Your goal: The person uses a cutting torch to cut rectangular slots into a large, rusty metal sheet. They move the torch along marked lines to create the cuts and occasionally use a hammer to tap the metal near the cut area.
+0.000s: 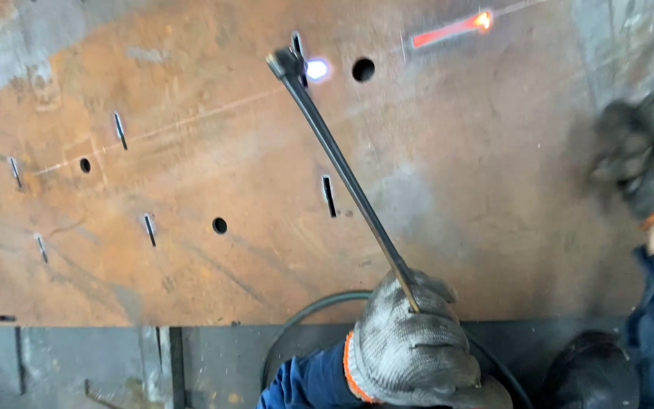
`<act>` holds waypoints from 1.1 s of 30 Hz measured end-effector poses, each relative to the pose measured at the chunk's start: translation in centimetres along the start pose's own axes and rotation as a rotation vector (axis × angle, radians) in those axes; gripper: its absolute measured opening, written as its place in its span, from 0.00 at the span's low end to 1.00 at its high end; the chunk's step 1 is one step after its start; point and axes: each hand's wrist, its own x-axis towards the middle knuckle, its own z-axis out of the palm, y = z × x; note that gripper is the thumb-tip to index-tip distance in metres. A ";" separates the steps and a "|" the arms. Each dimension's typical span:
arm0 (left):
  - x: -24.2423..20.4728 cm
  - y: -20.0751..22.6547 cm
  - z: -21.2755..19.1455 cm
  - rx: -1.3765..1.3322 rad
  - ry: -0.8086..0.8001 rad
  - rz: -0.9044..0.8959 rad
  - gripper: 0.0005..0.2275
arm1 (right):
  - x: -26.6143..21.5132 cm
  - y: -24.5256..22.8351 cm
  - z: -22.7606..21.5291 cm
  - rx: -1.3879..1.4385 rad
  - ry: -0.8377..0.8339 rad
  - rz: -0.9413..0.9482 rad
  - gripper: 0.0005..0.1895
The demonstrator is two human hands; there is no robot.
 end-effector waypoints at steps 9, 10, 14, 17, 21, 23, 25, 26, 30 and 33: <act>-1.5 1.2 -1.5 0.039 0.009 -0.008 0.11 | -13.7 -6.0 17.3 -0.248 0.004 -0.263 0.13; -2.1 1.1 -1.4 0.049 -0.044 -0.008 0.11 | -14.7 -6.6 18.2 -0.293 0.032 -0.304 0.12; -3.8 0.6 -1.4 -0.021 -0.094 -0.010 0.10 | -15.1 -4.9 20.1 -0.374 0.109 -0.535 0.11; -3.9 1.0 -1.4 0.017 -0.057 -0.071 0.11 | -7.7 -0.8 18.2 -1.233 0.111 -0.613 0.18; -4.1 0.7 -1.8 0.074 -0.084 -0.010 0.12 | -9.8 -1.3 18.2 -1.173 0.158 -0.750 0.17; -5.1 0.3 -1.5 -0.007 -0.170 -0.016 0.12 | -10.8 -0.4 17.7 -0.835 0.198 -0.862 0.16; -5.2 0.5 -1.4 0.009 -0.098 -0.035 0.12 | -12.9 -2.7 18.7 -0.663 0.195 -0.718 0.14; -5.1 0.5 -1.5 0.023 -0.032 -0.051 0.12 | -14.0 -3.9 19.2 -0.490 0.194 -0.568 0.13; -4.8 0.5 -1.4 0.006 -0.054 -0.063 0.11 | -13.7 -2.5 18.3 -0.425 0.193 -0.608 0.13; -4.7 0.7 -1.3 0.018 -0.022 -0.043 0.12 | -13.7 -1.4 18.2 -0.518 0.214 -0.504 0.13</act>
